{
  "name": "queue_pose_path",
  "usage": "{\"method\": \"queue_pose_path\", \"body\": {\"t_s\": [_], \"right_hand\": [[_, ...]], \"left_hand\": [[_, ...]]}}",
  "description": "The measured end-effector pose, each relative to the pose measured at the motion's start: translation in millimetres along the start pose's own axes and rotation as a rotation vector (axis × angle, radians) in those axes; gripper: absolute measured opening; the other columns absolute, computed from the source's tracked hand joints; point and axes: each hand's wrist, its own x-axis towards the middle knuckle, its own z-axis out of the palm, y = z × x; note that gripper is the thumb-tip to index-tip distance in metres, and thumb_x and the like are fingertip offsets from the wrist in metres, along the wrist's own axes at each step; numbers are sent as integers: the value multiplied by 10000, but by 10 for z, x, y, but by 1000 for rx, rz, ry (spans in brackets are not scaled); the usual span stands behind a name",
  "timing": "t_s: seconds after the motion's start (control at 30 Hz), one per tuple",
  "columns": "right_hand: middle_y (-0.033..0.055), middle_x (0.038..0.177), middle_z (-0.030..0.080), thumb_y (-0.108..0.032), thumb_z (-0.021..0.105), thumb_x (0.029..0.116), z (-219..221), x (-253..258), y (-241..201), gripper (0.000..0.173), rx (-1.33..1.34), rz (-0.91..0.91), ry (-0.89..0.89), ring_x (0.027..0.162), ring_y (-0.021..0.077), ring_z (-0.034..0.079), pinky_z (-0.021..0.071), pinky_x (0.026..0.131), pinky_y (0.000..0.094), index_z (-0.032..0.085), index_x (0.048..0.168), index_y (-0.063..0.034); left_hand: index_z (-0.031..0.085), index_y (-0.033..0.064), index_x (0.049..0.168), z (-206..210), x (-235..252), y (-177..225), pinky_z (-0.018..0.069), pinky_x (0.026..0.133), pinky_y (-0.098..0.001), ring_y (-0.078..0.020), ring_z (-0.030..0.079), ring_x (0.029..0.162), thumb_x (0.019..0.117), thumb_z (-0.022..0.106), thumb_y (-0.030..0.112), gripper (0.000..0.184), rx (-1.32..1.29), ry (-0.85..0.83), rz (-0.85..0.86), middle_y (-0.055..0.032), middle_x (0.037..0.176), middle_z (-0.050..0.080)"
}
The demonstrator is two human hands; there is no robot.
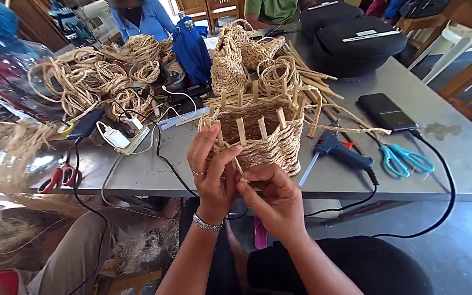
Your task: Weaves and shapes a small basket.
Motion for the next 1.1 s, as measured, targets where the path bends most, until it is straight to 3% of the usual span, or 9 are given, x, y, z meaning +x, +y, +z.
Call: {"method": "queue_pose_path", "body": {"t_s": [0.23,0.43,0.5,0.6,0.7,0.77,0.83,0.97,1.1], "right_hand": [[74,911,697,-17,733,888,25,0,3,89,-187,-80,36,779,90,682,614,710,241,685,952,23],[77,911,728,-26,678,937,-42,13,16,90,-161,-21,57,776,100,710,628,728,267,642,1000,28],[81,914,732,-25,667,944,-39,4,17,92,-146,0,50,775,102,713,628,726,266,629,1009,27],[82,913,728,-22,657,941,-37,-9,57,95,-151,4,47,786,104,715,631,730,266,624,1012,32],[81,919,722,-19,652,929,-55,-10,89,94,-179,-25,42,802,105,714,629,736,267,631,1001,38],[83,925,724,-21,652,924,-78,-15,99,97,-200,-43,42,815,109,721,632,746,271,632,999,37],[81,931,730,-23,639,928,-107,-9,89,93,-221,-46,36,822,107,724,632,748,267,628,1001,33],[91,955,732,-16,577,945,-141,5,84,99,-271,-46,17,820,107,722,629,752,267,610,1022,38],[92,942,735,-15,558,934,-171,21,69,100,-314,-48,4,802,102,719,625,727,262,616,997,35]], "left_hand": [[713,109,1058,8,2,18,359,1207,-490,-314,402,1466,984,630,89,113,-4,25,12,-115,1491,533],[723,118,1113,7,-20,-3,344,1213,-503,-311,394,1471,1004,602,104,163,-4,18,2,-112,1508,522],[642,131,1216,4,-13,-31,380,1191,-478,-277,413,1457,1019,600,161,204,-65,34,-30,-91,1509,503],[478,171,1411,-25,56,-57,382,1189,-479,-266,374,1476,1000,627,203,438,-177,-1,-66,-74,1561,417],[416,152,1463,-96,154,-44,387,1168,-457,-252,367,1474,991,613,228,517,-184,-47,-76,-82,1584,385],[360,173,1473,-174,228,-80,414,1096,-395,-195,385,1451,991,604,257,546,-199,-60,-104,-50,1619,340],[333,121,1489,-263,324,-149,408,1101,-410,-201,372,1466,985,584,281,585,-249,-124,-165,-59,1637,326],[402,40,1496,-309,397,-310,425,1142,-435,-235,476,1394,1003,557,364,610,-435,-316,-294,-96,1524,481],[442,142,1416,-310,343,-299,462,1100,-416,-231,499,1360,1002,589,319,473,-551,-313,-358,-53,1473,508]]}}
